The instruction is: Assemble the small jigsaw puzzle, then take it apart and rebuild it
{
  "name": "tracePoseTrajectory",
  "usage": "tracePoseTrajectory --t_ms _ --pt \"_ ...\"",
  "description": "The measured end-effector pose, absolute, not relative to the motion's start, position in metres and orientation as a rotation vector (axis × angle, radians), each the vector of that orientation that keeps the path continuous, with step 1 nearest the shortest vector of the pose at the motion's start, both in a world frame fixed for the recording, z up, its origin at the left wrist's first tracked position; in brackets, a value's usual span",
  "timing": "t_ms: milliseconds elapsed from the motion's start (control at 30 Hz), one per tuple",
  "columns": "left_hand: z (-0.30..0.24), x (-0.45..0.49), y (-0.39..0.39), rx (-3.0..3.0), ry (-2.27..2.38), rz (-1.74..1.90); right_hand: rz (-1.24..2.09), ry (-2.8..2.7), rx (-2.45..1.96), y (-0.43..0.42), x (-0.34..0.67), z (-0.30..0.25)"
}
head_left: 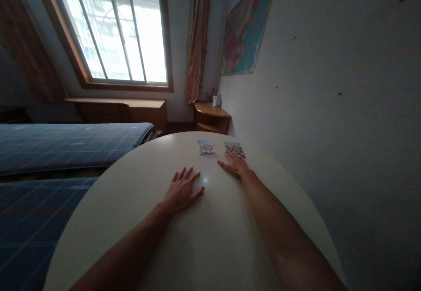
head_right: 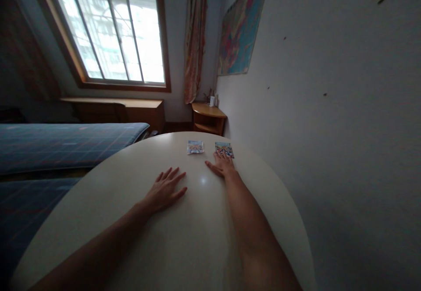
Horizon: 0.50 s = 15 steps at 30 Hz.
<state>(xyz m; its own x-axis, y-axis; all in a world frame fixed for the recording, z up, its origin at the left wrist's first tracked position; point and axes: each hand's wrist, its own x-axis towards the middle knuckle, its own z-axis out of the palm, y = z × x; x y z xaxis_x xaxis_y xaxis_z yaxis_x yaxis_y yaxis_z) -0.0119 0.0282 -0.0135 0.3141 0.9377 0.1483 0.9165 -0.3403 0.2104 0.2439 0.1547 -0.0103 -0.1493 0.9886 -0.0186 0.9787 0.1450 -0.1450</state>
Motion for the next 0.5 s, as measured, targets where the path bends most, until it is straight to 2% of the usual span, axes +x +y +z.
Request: tracePoseTrajectory --t_ms 300,500 --pt "-0.014 -0.016 0.030 2.499 1.696 0.358 0.086 -2.265 -1.964 0.128 0.235 -0.011" --pt "-0.014 -0.018 0.033 2.538 1.587 0.317 0.203 -2.396 -1.893 0.078 0.223 -0.007"
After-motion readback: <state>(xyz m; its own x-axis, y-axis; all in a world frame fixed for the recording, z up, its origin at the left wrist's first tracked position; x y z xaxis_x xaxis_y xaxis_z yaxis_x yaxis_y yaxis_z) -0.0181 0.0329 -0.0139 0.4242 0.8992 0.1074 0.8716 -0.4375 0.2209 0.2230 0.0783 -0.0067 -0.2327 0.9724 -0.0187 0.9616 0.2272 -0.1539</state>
